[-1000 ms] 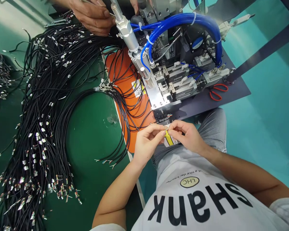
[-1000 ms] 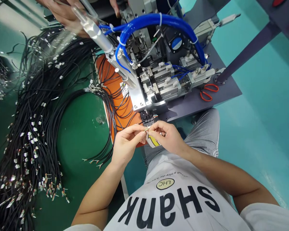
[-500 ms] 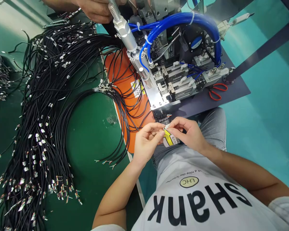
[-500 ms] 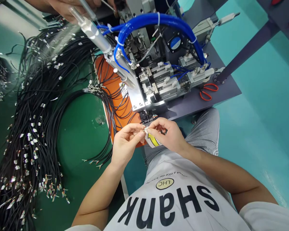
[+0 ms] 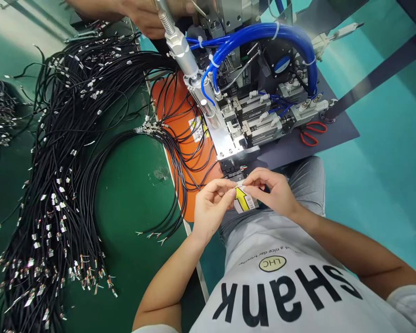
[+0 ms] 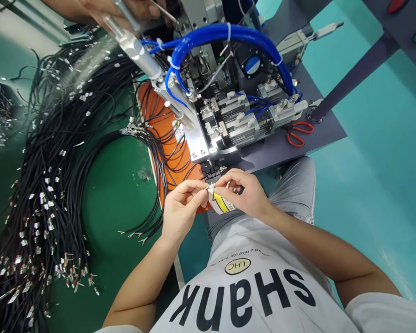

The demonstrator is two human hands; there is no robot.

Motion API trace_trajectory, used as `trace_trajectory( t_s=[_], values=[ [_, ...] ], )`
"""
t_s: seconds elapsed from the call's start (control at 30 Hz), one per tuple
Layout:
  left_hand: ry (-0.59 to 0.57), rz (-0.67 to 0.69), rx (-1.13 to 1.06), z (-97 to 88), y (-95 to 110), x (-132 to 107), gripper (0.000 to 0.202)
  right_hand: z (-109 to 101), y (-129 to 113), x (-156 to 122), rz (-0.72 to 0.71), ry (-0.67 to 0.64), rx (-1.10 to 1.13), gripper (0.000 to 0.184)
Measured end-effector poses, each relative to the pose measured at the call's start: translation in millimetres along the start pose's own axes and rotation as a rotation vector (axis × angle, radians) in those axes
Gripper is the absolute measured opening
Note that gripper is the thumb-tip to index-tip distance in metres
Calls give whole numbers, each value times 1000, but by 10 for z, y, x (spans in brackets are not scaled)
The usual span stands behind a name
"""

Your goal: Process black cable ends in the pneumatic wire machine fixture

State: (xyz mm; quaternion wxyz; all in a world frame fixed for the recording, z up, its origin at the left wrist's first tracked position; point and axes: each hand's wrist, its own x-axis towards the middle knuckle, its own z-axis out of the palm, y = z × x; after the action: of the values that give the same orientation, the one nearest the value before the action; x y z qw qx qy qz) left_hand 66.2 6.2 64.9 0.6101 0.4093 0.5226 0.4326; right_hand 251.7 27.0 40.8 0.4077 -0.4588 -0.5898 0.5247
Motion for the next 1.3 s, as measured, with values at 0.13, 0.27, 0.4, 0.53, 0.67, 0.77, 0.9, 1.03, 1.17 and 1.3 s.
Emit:
trace_trajectory(
  t_s=[0.13,0.27,0.4,0.53,0.67,0.77,0.9,1.03,1.17,1.3],
  values=[
    [7,1,24,5,2,-8,18,36,-71,39,55,-30,122,7],
    [-21,-24,50,1,12,-6,21,63,-55,20,-26,20,24,4],
    [-18,-14,36,-3,2,-4,18,113,-45,-45,-155,109,-89,4],
    [6,-3,-34,1,-29,-4,15,211,-42,-99,-62,126,-20,10],
    [11,-56,-77,-2,-47,5,17,277,-48,-123,88,74,104,13],
    [13,-51,-87,-3,-51,10,17,284,-60,-123,108,72,121,14],
    [23,-32,-79,8,-62,1,16,277,-66,-120,123,64,131,14],
    [53,-27,-71,36,-83,-24,14,289,-74,-145,54,79,42,15],
    [93,-39,-20,65,-110,-40,17,316,-66,-187,-53,95,-129,14],
    [99,-47,59,67,-134,-44,22,304,-7,-216,-93,88,-246,12]
  ],
)
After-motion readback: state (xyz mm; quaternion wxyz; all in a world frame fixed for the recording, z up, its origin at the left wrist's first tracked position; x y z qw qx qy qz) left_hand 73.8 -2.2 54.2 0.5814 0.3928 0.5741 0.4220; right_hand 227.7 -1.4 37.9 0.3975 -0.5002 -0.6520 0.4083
